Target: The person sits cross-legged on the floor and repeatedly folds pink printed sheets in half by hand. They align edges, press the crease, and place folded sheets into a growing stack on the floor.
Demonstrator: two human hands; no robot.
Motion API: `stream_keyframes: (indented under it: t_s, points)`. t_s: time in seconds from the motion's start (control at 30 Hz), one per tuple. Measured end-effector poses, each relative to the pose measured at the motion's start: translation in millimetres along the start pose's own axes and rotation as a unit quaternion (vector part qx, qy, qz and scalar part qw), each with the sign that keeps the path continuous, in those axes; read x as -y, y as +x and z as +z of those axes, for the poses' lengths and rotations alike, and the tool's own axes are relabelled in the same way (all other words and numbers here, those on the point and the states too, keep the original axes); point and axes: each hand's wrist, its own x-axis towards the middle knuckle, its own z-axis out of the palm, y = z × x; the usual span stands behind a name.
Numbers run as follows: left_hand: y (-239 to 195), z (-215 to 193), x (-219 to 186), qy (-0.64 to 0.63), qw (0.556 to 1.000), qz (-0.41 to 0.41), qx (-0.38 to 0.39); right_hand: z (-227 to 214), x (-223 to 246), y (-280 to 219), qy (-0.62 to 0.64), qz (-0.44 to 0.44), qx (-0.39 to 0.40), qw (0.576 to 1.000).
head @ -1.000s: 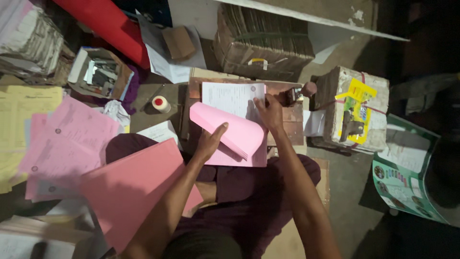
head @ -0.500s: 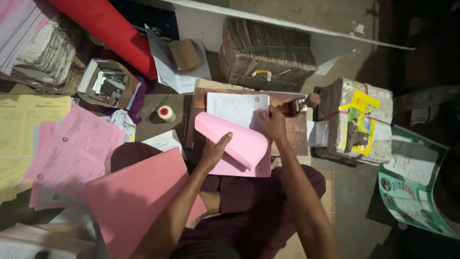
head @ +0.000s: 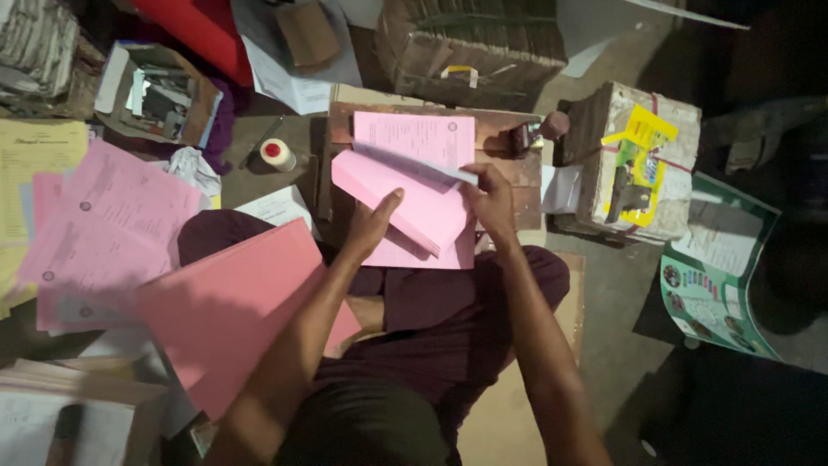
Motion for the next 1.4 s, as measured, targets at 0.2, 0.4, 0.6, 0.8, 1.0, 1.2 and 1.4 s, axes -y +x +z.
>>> stream_keyframes:
  t_s: [0.2,0.4,0.6,0.8,1.0,1.2,1.4]
  points:
    - [-5.3,-4.2,-2.4,-0.009,0.999,-0.035,0.009,-1.0,-22.7,16.1,-0.153,0.080,-0.096,0.980]
    - [0.6,-2.9,6.5,-0.098,0.992,-0.082,-0.003,-4.0,-21.5,23.5,-0.194,0.109,-0.104,0.969]
    - [-27.4,-22.6,-2.2,-0.248,0.966,-0.080,-0.004,-1.2,-15.8,28.2,-0.224,0.133,-0.099,0.960]
    - [-96.2,-56.7,-46.0,-0.206,0.977,-0.046,0.005,-1.1,-23.7,29.2,-0.242,0.122,-0.099,0.958]
    - [-155.0,-79.0,-66.1,-0.196,0.968,-0.154,-0.028,-3.4,-31.2,27.5,-0.214,0.110,-0.116,0.964]
    - [-188.5,-91.2,-60.4,-0.176,0.977,-0.114,-0.041,-3.9,-36.8,24.4,-0.226,0.059,-0.127,0.964]
    - [-192.6,-94.4,-58.8,-0.160,0.967,-0.180,-0.087,2.5,-42.0,20.5,-0.223,0.080,-0.143,0.961]
